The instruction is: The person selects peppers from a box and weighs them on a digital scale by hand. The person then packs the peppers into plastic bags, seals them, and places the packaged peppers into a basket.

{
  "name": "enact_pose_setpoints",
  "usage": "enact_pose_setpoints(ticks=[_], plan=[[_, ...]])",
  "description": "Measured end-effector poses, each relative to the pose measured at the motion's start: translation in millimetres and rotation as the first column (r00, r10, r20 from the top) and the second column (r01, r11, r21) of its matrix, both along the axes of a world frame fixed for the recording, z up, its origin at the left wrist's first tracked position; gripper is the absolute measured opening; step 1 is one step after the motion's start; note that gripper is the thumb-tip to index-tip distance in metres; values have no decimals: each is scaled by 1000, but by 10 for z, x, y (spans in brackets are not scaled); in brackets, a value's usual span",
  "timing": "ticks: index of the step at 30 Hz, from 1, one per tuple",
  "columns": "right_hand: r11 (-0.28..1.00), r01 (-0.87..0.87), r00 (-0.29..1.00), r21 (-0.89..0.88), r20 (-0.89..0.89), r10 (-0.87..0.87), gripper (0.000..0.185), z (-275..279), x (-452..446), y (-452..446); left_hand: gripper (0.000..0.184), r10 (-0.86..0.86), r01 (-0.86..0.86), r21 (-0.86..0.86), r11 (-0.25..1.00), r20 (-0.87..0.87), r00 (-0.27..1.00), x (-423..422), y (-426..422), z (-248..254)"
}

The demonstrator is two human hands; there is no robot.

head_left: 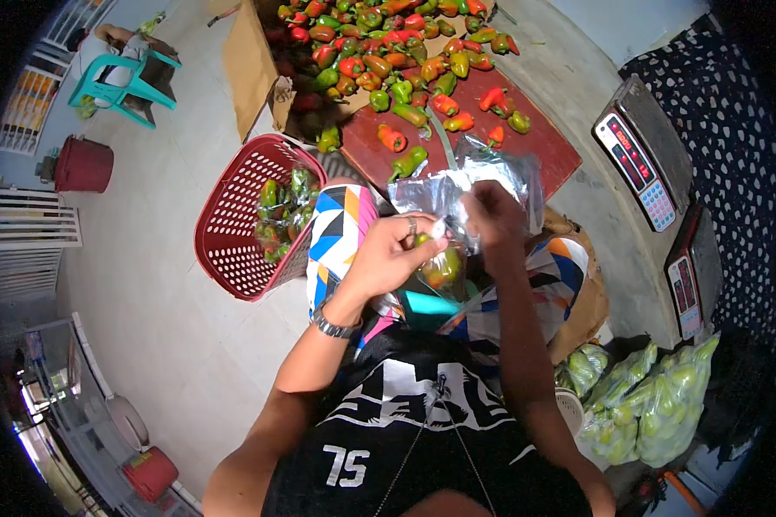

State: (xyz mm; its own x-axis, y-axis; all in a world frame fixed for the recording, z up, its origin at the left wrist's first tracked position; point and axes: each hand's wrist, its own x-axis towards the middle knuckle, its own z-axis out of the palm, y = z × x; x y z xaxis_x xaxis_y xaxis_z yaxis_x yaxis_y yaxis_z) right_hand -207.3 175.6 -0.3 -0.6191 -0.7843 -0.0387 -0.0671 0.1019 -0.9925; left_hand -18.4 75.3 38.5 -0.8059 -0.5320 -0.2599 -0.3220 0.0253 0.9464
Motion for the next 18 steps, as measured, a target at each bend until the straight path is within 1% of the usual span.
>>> enact_pose_setpoints(ticks=[1,2,3,4,5,6,7,8,9,10,12,13,15,17,18], plan=[[999,34,995,3,-94,-34,9,-20,10,-14,13,50,-47,21,999,-194,980,76,-1,-60],[996,72,997,-59,-12,-73,9,-12,4,33,11,102,-102,11,995,-251,963,190,-48,-37],[986,118,991,-116,71,-110,10,225,12,89,9,197,-187,63,980,-340,919,276,-93,79],[971,170,977,-165,154,-145,11,461,13,171,12,287,-284,54,957,-289,913,437,-192,214],[968,136,985,-210,130,-110,12,644,-51,330,9,323,-372,-69,926,-368,872,552,-328,275],[949,137,988,-285,-23,-150,12,835,44,502,8,459,-511,-93,854,-328,826,678,-425,397],[924,138,961,-356,-176,-212,12,1027,139,675,9,512,-587,-173,791,-337,790,819,-592,428],[895,141,905,-423,-312,-290,13,1220,234,848,11,630,-685,-159,711,-290,721,940,-718,475],[852,4,935,-523,-300,-189,13,1457,262,921,14,668,-731,-155,664,-315,674,1074,-869,464],[778,-127,950,-616,-301,-84,13,1705,270,976,17,709,-763,-180,621,-285,645,1200,-1006,438],[548,-348,934,-761,-335,127,14,2160,275,1042,21,757,-758,-354,548,-177,630,1483,-1346,245],[400,-432,902,-809,-371,223,15,2322,271,1045,22,770,-748,-374,548,-123,626,1613,-1554,73],[204,-489,855,-848,-418,308,15,2459,297,935,24,791,-725,-409,554,-14,612,1837,-1952,-378],[134,-481,852,-866,-427,302,15,2502,355,604,28,755,-631,-469,618,130,643,1984,-2240,-832],[101,-464,861,-880,-421,287,14,2490,386,536,31,781,-533,-629,567,203,591,1940,-2272,-978]])
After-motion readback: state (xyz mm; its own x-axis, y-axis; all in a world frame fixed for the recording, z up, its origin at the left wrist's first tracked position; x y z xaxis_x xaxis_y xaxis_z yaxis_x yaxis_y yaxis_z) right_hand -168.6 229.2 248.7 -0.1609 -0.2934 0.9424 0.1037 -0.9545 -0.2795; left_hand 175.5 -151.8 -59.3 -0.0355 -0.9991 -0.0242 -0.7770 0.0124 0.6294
